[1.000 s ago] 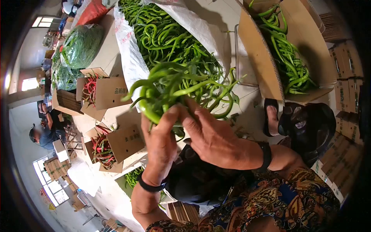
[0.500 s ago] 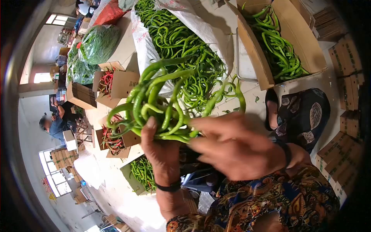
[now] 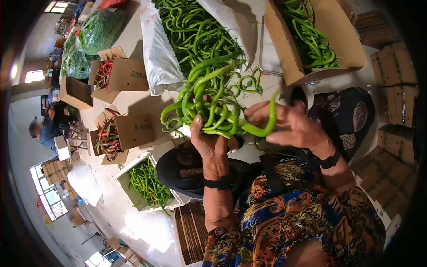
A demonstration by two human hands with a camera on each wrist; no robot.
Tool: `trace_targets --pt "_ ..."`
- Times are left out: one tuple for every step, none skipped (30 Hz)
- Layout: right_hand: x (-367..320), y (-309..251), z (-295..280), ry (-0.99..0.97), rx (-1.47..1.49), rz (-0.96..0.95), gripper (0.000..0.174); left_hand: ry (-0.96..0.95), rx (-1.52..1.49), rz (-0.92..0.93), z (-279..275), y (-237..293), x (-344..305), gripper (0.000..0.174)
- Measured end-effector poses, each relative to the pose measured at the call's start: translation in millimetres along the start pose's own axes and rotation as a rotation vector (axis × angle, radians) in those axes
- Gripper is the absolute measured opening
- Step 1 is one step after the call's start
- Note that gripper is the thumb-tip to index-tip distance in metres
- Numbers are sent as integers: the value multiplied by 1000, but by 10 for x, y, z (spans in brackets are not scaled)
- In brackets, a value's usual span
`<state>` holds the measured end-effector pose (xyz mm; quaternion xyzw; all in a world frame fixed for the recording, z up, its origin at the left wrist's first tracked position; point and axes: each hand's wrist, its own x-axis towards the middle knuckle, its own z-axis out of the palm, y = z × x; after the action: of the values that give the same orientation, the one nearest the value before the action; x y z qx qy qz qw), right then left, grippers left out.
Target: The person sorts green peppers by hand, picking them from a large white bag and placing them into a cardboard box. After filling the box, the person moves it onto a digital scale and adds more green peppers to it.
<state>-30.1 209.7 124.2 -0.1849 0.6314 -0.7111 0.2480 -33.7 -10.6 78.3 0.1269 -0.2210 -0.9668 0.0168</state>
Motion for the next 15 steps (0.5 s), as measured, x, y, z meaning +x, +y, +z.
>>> trace_targets --pt "-20 27 1 -36 -13 -1 52 -13 -12 -25 -62 -20 9 52" --pt "-27 79 17 -77 -25 -4 54 -26 -21 -44 -135 -25 19 51" --pt "-42 126 100 47 -3 -38 44 -36 -27 -59 -159 -20 20 51" --pt "-31 163 145 92 6 1 38 -2 23 -53 -161 -54 22 52" --pt "-9 195 184 135 16 37 32 2 42 -78 -155 -87 20 53" --pt "16 209 236 179 28 73 27 5 64 -102 -153 -114 24 54" --pt "45 193 333 361 91 12 15 -42 71 -98 -190 -147 56 51" --pt "43 147 340 424 -110 -13 14 -19 93 -101 -187 -170 44 51" --pt "56 85 329 457 -402 -182 13 -24 85 -111 -174 -201 31 51" --pt "72 33 312 484 -698 -354 13 -32 73 -123 -163 -231 30 51" --pt "64 11 306 465 -771 -306 15 -28 45 -143 -188 -254 33 51" --pt "40 -6 293 446 -845 -257 18 -23 -26 -173 -263 -269 47 51" --pt "18 -15 274 424 -917 -208 21 -17 -98 -201 -357 -276 63 51" --pt "15 -15 227 328 -829 -179 24 -10 -168 -228 -428 -281 65 50" --pt "34 -8 152 231 -737 -153 27 20 -157 -204 -405 -268 61 50"
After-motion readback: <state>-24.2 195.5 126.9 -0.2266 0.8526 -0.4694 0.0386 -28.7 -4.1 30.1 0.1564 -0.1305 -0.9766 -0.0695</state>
